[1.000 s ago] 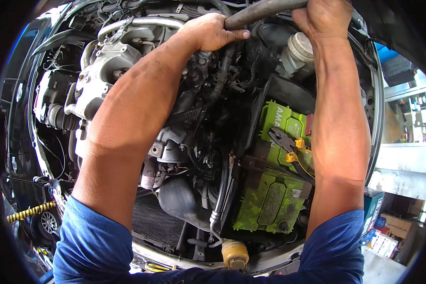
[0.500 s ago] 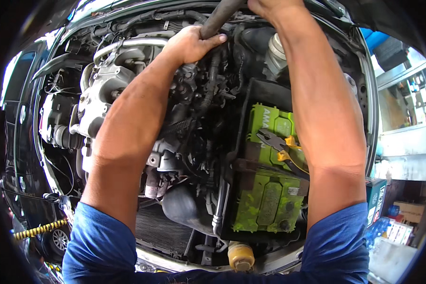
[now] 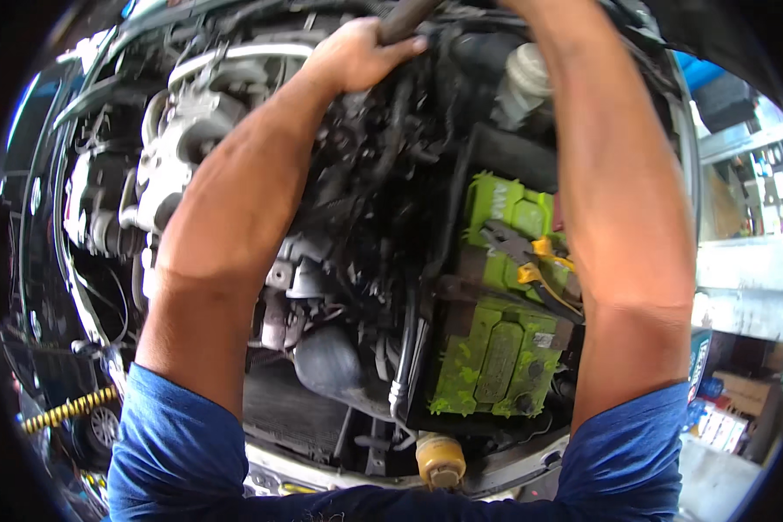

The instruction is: Replacing or repairing intake and air filter components in a car engine bay.

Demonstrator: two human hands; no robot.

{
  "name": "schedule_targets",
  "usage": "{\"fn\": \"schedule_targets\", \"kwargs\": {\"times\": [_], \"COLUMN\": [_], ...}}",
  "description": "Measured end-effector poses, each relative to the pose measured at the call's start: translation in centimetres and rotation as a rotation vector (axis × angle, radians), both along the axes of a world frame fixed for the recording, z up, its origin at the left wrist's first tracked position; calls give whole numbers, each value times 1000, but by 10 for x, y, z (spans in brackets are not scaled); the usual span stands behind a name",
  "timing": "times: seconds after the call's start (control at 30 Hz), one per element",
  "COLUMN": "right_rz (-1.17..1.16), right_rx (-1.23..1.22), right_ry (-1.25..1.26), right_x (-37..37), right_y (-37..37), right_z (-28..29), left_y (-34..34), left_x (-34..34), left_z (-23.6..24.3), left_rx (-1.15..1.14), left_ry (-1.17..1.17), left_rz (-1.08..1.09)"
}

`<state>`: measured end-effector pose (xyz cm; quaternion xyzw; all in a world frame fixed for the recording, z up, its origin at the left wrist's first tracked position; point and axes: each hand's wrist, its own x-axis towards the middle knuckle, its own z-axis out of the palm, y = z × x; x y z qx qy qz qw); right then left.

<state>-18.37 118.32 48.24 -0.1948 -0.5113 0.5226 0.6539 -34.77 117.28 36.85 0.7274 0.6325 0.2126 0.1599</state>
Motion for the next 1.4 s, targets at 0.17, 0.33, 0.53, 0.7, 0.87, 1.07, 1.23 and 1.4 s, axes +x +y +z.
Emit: {"fn": "schedule_targets", "kwargs": {"times": [0.17,0.33,0.53,0.7,0.87,1.07,1.23,1.4], "right_rz": [43,5,-81,-15,-335,-95,-482,-259], "right_rx": [6,38,37,-33,395,129,234,111], "right_ry": [9,-72,-243,-84,-353,-281,-507,-388], "right_x": [-7,18,-18,3,-29,-3,-32,-30], "right_y": [6,19,14,25,54,36,32,1], "right_z": [-7,11,3,12,-1,28,13,16], "left_y": [-2,0,-4,-1,0,0,0,-1], "left_x": [-11,17,-10,17,-2,19,-2,-17], "left_z": [-17,0,-20,2,-15,-1,-19,-21], "left_rx": [-54,26,107,99,113,150,127,113], "left_ry": [-101,-77,-140,-126,-134,-113,-199,-159], "left_rz": [-21,-32,64,31,76,82,97,96]}}
